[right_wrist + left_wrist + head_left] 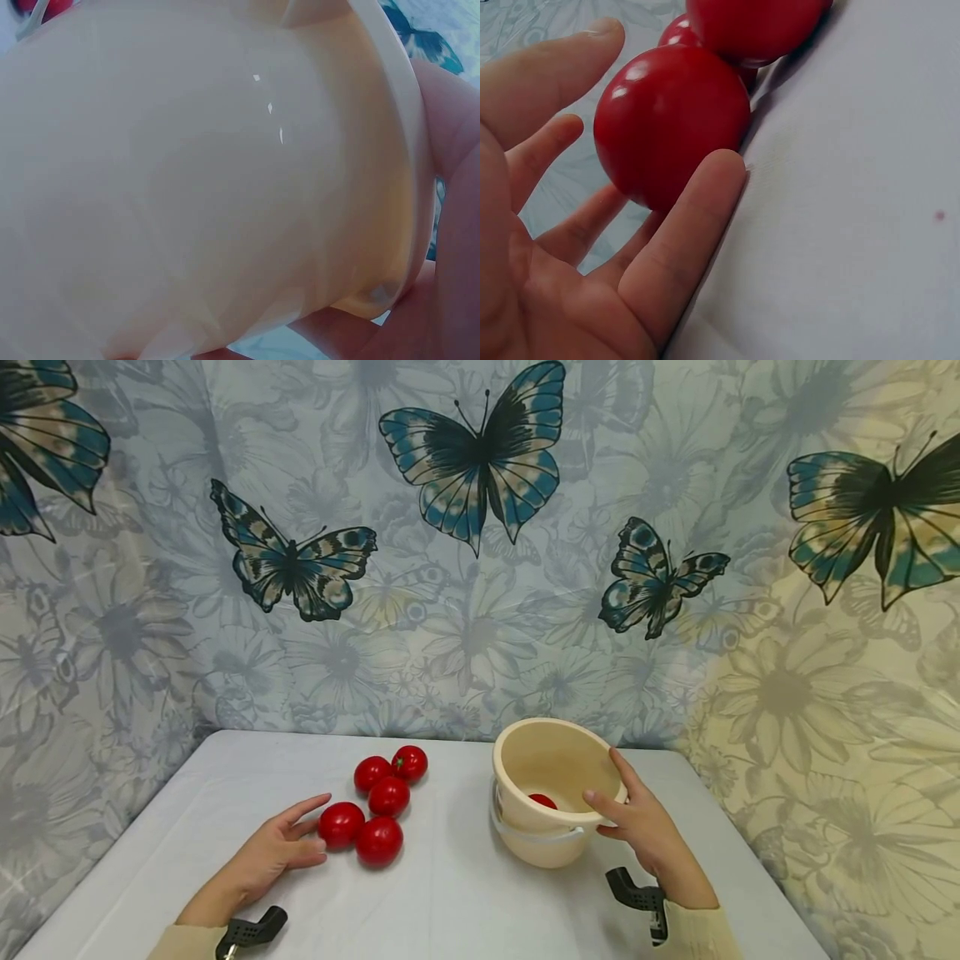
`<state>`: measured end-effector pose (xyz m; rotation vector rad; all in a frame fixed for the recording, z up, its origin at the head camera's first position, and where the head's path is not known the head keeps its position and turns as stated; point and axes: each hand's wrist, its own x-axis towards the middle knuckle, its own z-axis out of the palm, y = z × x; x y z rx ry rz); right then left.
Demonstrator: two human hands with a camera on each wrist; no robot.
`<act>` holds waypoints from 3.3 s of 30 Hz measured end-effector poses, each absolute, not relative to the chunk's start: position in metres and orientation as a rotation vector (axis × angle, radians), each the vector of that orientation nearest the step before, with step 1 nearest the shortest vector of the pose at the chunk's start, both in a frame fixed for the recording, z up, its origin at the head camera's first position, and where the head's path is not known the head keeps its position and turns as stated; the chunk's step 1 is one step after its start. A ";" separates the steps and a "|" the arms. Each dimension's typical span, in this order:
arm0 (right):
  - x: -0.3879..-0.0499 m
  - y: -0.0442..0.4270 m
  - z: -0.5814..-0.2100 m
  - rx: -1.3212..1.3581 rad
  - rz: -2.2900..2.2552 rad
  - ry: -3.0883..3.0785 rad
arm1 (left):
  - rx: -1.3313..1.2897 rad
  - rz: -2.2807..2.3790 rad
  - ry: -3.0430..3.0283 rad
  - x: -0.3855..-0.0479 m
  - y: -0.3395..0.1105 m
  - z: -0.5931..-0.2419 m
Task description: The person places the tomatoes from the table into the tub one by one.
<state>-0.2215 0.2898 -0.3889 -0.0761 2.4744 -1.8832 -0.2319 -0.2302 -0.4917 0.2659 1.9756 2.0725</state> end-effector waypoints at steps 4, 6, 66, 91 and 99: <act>-0.221 0.289 -0.388 -0.079 -1.888 2.472 | 0.251 2.062 1.990 -0.232 -0.226 -0.492; -0.221 0.289 -0.388 -0.080 -1.891 2.472 | 0.252 2.056 2.010 -0.232 -0.224 -0.491; -0.221 0.290 -0.392 -0.089 -1.891 2.487 | -0.022 2.353 1.887 -0.234 -0.230 -0.497; -0.222 0.291 -0.391 -0.079 -1.870 2.491 | 0.043 2.529 1.635 -0.233 -0.239 -0.502; -0.223 0.292 -0.392 -0.084 -1.852 2.498 | 0.031 2.517 1.645 -0.233 -0.239 -0.501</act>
